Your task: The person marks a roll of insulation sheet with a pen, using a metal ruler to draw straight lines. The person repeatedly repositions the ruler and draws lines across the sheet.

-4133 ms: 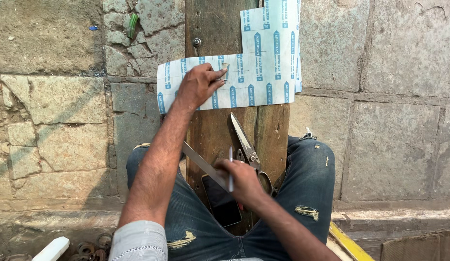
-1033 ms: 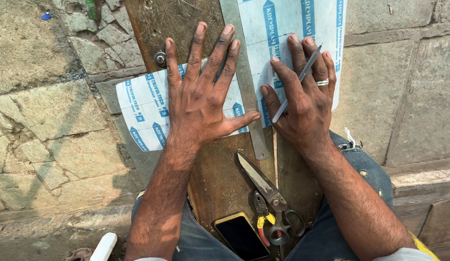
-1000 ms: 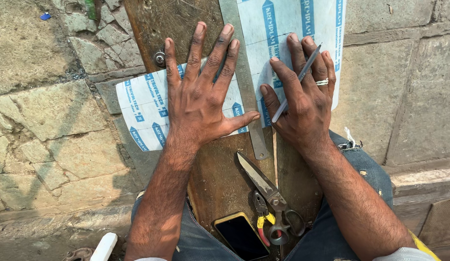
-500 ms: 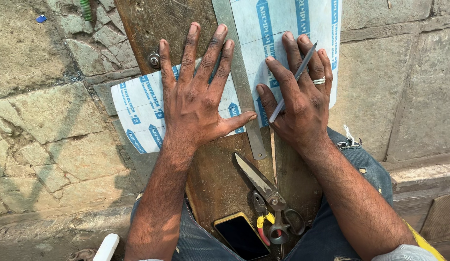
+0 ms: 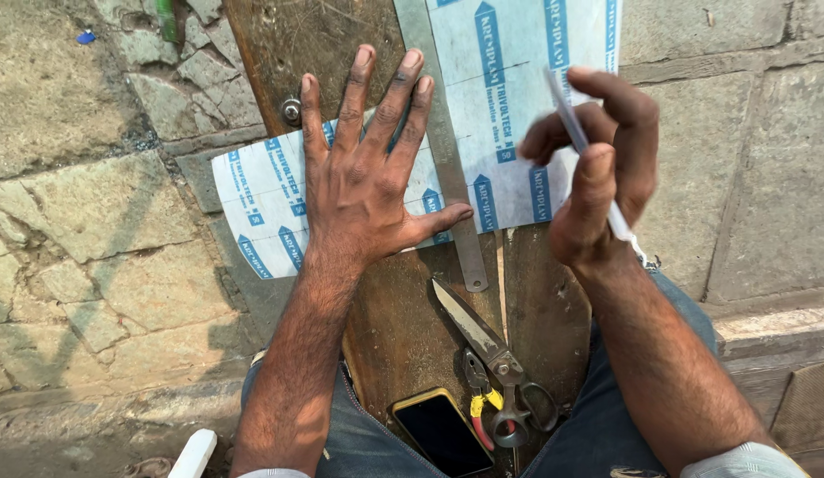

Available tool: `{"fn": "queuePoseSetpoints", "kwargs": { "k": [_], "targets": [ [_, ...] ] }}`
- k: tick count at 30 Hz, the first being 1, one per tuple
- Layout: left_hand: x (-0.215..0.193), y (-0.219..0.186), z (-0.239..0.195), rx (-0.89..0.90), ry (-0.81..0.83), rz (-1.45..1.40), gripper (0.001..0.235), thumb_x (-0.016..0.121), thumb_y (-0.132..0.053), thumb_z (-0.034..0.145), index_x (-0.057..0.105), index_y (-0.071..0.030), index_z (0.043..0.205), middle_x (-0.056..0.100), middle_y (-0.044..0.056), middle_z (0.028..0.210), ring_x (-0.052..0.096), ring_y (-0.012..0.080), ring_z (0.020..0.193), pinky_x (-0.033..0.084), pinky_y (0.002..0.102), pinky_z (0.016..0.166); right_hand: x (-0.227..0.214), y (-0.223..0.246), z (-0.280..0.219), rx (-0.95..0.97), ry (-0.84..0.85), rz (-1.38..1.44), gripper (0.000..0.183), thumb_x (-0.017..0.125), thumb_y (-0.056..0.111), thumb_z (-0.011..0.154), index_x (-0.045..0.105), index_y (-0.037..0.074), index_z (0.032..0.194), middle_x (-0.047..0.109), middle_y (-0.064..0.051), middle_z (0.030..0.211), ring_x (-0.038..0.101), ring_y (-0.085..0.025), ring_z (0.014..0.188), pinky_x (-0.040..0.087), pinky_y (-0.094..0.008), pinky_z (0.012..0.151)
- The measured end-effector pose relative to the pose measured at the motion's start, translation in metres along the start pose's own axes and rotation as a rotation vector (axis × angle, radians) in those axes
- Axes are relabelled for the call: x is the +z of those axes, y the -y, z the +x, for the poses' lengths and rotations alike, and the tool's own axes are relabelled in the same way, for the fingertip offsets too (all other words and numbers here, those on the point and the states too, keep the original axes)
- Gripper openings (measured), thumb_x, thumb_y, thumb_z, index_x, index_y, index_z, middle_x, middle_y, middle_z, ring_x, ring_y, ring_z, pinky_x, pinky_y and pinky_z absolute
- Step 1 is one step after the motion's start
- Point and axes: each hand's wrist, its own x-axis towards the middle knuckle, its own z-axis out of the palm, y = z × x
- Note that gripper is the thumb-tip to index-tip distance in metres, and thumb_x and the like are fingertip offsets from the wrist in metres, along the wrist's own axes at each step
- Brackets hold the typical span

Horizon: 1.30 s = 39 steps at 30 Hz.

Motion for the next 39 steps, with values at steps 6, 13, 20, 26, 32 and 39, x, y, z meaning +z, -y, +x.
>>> {"fn": "queuePoseSetpoints", "kwargs": {
  "k": [6, 13, 20, 26, 32, 39],
  "targets": [
    [0.002, 0.000, -0.003, 0.001, -0.013, -0.008, 0.129, 0.067, -0.100, 0.074, 0.029, -0.019, 0.168, 0.021, 0.004, 0.175, 0.012, 0.0331, 0.161, -0.002, 0.071, 0.129, 0.012, -0.015, 0.008, 0.047, 0.106, 0.053, 0.036, 0.040, 0.031, 0.120, 0.056, -0.001, 0.127, 0.071, -0.016, 0.090, 0.068, -0.017, 0.067, 0.056, -0.026, 0.051],
    [0.004, 0.002, -0.004, 0.004, -0.015, -0.018, 0.131, 0.067, -0.097, 0.070, 0.030, -0.017, 0.167, 0.020, 0.006, 0.174, 0.012, 0.0338, 0.160, -0.001, 0.071, 0.128, 0.013, -0.030, 0.005, 0.053, 0.134, 0.011, 0.019, 0.054, 0.016, 0.118, 0.058, -0.003, 0.116, 0.073, -0.014, 0.091, 0.076, -0.014, 0.077, 0.064, -0.026, 0.064],
    [0.004, 0.002, -0.004, 0.021, -0.060, -0.024, 0.130, 0.072, -0.098, 0.074, 0.031, -0.017, 0.167, 0.021, 0.005, 0.175, 0.011, 0.0330, 0.161, -0.001, 0.070, 0.129, 0.015, -0.023, 0.008, 0.037, 0.169, -0.122, 0.015, 0.071, 0.005, 0.110, 0.064, -0.002, 0.100, 0.075, -0.015, 0.085, 0.081, -0.020, 0.086, 0.069, -0.028, 0.070],
    [0.003, 0.002, -0.004, 0.015, -0.052, -0.023, 0.130, 0.073, -0.097, 0.074, 0.032, -0.017, 0.168, 0.021, 0.004, 0.175, 0.012, 0.0330, 0.161, -0.001, 0.070, 0.129, 0.016, -0.023, 0.008, 0.019, 0.194, -0.144, 0.014, 0.071, 0.006, 0.110, 0.065, -0.001, 0.100, 0.076, -0.014, 0.086, 0.081, -0.019, 0.086, 0.068, -0.027, 0.071],
    [0.002, 0.000, -0.004, 0.015, -0.054, -0.030, 0.129, 0.073, -0.097, 0.074, 0.032, -0.017, 0.167, 0.021, 0.005, 0.175, 0.012, 0.0335, 0.161, -0.002, 0.071, 0.129, 0.018, -0.021, 0.010, 0.008, 0.203, -0.139, 0.015, 0.070, 0.006, 0.110, 0.064, -0.001, 0.099, 0.075, -0.013, 0.085, 0.081, -0.018, 0.085, 0.068, -0.027, 0.071],
    [0.001, 0.001, -0.004, 0.015, -0.049, -0.040, 0.129, 0.073, -0.096, 0.074, 0.032, -0.016, 0.167, 0.023, 0.005, 0.174, 0.013, 0.0334, 0.161, -0.002, 0.070, 0.129, 0.018, -0.020, 0.010, 0.001, 0.205, -0.126, 0.015, 0.071, 0.006, 0.110, 0.064, -0.001, 0.099, 0.075, -0.013, 0.086, 0.080, -0.018, 0.086, 0.067, -0.026, 0.070]
  ]
}}
